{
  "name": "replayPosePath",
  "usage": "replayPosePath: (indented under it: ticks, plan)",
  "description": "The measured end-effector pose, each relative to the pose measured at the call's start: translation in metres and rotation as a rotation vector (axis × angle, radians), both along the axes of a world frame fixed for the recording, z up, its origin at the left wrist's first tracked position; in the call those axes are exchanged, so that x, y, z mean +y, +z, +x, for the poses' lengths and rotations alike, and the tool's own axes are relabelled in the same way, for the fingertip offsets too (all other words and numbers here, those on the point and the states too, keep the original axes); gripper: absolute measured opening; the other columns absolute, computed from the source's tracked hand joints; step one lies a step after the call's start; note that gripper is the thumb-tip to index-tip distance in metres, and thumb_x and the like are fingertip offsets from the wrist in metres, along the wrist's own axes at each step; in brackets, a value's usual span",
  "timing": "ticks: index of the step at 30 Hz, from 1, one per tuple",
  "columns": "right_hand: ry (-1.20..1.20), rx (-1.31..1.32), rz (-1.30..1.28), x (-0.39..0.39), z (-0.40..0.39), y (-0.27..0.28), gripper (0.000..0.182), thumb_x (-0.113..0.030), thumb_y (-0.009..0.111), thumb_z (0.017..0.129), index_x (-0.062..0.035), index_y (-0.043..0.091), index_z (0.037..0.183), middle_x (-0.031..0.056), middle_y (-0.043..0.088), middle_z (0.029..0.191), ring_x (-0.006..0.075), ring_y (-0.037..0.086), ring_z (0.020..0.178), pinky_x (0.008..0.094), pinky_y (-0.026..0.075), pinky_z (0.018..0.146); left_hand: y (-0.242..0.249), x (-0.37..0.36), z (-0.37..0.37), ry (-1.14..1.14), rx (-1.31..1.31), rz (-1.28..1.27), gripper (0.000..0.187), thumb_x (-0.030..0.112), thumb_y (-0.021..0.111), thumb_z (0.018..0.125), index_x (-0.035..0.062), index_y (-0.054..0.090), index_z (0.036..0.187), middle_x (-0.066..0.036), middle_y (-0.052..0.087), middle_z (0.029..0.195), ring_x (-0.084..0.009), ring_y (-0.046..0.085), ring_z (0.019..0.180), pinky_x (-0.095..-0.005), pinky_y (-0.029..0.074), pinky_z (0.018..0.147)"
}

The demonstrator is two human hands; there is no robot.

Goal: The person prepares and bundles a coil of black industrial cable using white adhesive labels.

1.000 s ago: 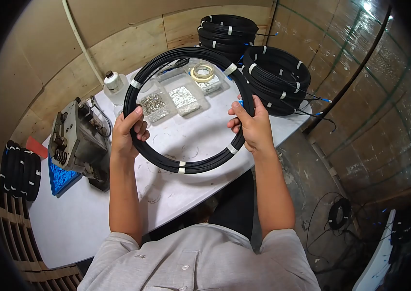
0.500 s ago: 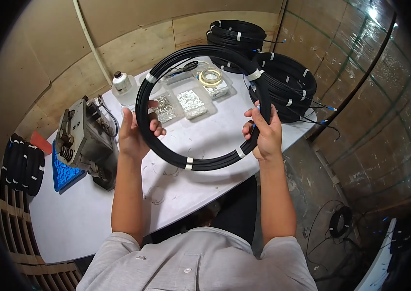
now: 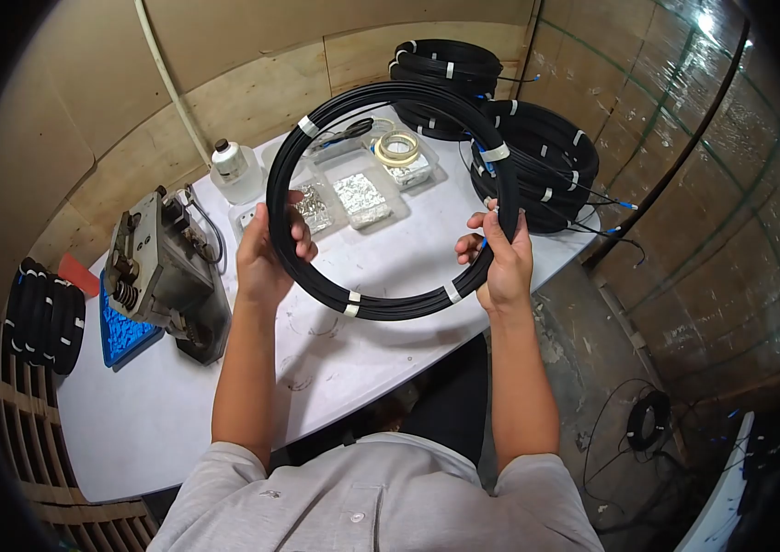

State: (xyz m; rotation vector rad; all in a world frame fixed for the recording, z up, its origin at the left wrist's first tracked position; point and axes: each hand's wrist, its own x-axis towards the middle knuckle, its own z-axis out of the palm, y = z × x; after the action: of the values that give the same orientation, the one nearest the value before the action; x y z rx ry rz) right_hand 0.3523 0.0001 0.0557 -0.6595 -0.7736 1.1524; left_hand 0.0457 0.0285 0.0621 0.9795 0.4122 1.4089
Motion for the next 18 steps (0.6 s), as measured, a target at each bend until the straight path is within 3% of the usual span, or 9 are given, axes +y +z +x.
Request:
replayPosePath:
  ticks: [2,3,5,6,8,11,12,18]
  plan:
    - [0.028,-0.010,0.036,-0.002,0.001,-0.003,0.027,-0.024,0.064,0.103,-0.0124,0.050,0.124,0.0071,0.061,0.093,0.0201,0.066,0.067,0.0291,0.051,0.053,0.004,0.005,-0.009,0.041,0.120,0.110,0.059,0.049,0.047,0.103,-0.0018,0.059,0.130,-0.009,0.063,0.090,-0.0190,0.065,0.081,-0.0319,0.055,0.076]
    - [0.053,-0.019,0.084,-0.002,0.002,-0.004,0.028,-0.024,0.064,0.104,-0.0120,0.049,0.125,0.0066,0.060,0.092,0.0202,0.066,0.067,0.0294,0.052,0.054,0.015,0.006,-0.015,0.076,0.242,0.228,0.057,0.045,0.056,0.101,-0.0025,0.059,0.131,-0.009,0.065,0.097,-0.0180,0.065,0.087,-0.0306,0.054,0.079]
    - [0.071,-0.041,0.099,-0.003,0.006,-0.007,0.029,-0.025,0.064,0.104,-0.0115,0.049,0.125,0.0066,0.060,0.091,0.0201,0.066,0.067,0.0294,0.053,0.054,0.034,0.013,-0.019,0.332,0.632,0.420,0.053,0.037,0.070,0.096,-0.0009,0.059,0.132,-0.009,0.068,0.094,-0.0166,0.066,0.082,-0.0318,0.054,0.075]
    - [0.090,-0.065,0.121,-0.003,0.008,-0.008,0.030,-0.025,0.063,0.104,-0.0109,0.048,0.125,0.0067,0.060,0.091,0.0200,0.067,0.067,0.0294,0.053,0.054,0.052,0.006,-0.014,0.330,0.632,0.419,0.053,0.037,0.070,0.096,-0.0009,0.059,0.132,-0.009,0.068,0.094,-0.0166,0.066,0.082,-0.0318,0.054,0.075]
    - [0.105,-0.080,0.123,-0.003,0.010,-0.011,0.030,-0.025,0.064,0.103,-0.0105,0.048,0.125,0.0067,0.060,0.090,0.0199,0.067,0.067,0.0295,0.054,0.054,0.086,-0.008,0.004,0.566,1.131,0.426,0.051,0.026,0.080,0.089,0.0011,0.061,0.130,-0.012,0.072,0.087,-0.0197,0.069,0.073,-0.0342,0.055,0.068]
    - [0.118,-0.102,0.124,-0.004,0.011,-0.015,0.031,-0.024,0.064,0.103,-0.0099,0.047,0.125,0.0068,0.060,0.090,0.0201,0.068,0.068,0.0296,0.055,0.054,0.084,0.011,0.016,0.702,1.232,0.642,0.048,0.026,0.081,0.087,0.0005,0.064,0.124,-0.014,0.073,0.082,-0.0199,0.065,0.060,-0.0311,0.051,0.060]
    - [0.111,-0.107,0.123,-0.004,0.010,-0.015,0.032,-0.024,0.064,0.103,-0.0098,0.046,0.125,0.0068,0.060,0.090,0.0202,0.068,0.068,0.0296,0.055,0.054,0.086,0.016,0.018,0.703,1.244,0.646,0.042,0.024,0.077,0.090,-0.0016,0.065,0.121,-0.021,0.074,0.087,-0.0266,0.069,0.062,-0.0343,0.053,0.063]
    - [0.059,-0.169,0.074,-0.008,0.014,-0.010,0.032,-0.023,0.063,0.104,-0.0095,0.045,0.127,0.0075,0.061,0.092,0.0211,0.069,0.069,0.0301,0.055,0.053,0.076,0.025,0.023,0.736,1.330,0.705,0.035,0.020,0.073,0.093,-0.0021,0.065,0.120,-0.025,0.073,0.094,-0.0386,0.072,0.075,-0.0429,0.056,0.070]
